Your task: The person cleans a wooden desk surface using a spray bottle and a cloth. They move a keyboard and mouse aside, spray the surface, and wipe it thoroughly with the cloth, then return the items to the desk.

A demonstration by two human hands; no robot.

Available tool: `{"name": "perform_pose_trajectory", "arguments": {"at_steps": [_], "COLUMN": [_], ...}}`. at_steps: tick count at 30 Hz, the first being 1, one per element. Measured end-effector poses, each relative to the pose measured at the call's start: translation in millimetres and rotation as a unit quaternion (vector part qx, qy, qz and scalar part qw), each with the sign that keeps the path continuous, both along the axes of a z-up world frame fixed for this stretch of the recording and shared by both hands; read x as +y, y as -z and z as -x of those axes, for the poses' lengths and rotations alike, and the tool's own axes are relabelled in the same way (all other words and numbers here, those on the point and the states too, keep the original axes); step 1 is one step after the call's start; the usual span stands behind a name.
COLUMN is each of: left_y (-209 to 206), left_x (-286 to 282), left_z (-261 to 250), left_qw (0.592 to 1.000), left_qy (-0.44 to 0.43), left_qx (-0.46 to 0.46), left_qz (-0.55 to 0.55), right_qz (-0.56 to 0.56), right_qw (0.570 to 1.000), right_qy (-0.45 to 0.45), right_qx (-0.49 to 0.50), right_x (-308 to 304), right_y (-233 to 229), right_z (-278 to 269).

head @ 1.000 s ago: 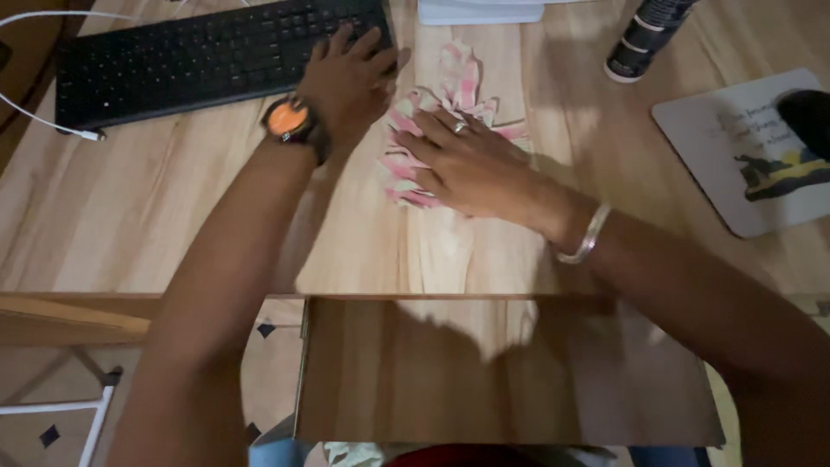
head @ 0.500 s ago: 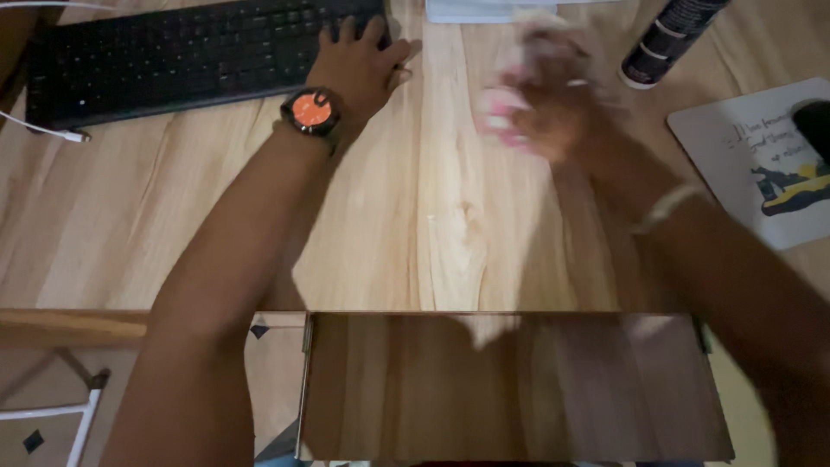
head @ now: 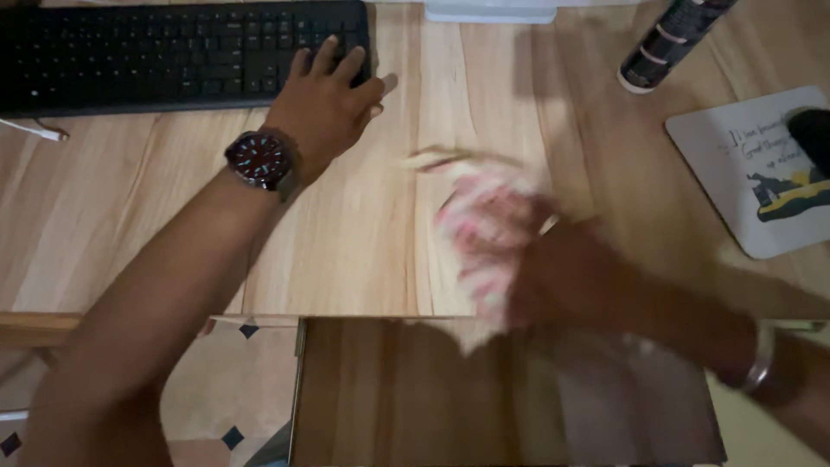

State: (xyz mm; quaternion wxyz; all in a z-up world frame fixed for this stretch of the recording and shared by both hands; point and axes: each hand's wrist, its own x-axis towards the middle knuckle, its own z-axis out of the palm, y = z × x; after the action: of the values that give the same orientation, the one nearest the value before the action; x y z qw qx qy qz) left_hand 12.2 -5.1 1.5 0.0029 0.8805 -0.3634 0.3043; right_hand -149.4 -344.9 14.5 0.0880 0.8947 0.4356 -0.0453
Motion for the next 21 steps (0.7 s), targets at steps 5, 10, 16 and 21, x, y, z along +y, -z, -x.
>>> {"name": "perform_pose_trajectory", "arguments": {"at_steps": [5,10,16,21], "left_y": [-24.2,-46.4,-60.2,-56.8], "left_x": [-22.6,-54.1,-56.4,-55.4], "left_z": [42.1,81.8,109.3,130.8], "left_qw": [0.999,0.997,0.995,0.993], "left_qy": [0.040,0.068,0.097,0.116], "left_qx": [-0.015,-0.021,0.016,0.018], "left_qz": [-0.005,-0.021,-0.008,0.016], "right_qz": [-0.047,-0.068,-0.215,-0.178], "right_qw": [0.985,0.994,0.973,0.957], "right_qy": [0.036,0.017,-0.062,-0.106], "right_qx": [-0.164,-0.090,-0.048,-0.201], "right_x": [-18.3,38.8,15.0,-34.9], "right_y": [-15.0,-8.6,1.2,6.4], "right_z": [-69.3,-59.3,27.9,-26.9]}}
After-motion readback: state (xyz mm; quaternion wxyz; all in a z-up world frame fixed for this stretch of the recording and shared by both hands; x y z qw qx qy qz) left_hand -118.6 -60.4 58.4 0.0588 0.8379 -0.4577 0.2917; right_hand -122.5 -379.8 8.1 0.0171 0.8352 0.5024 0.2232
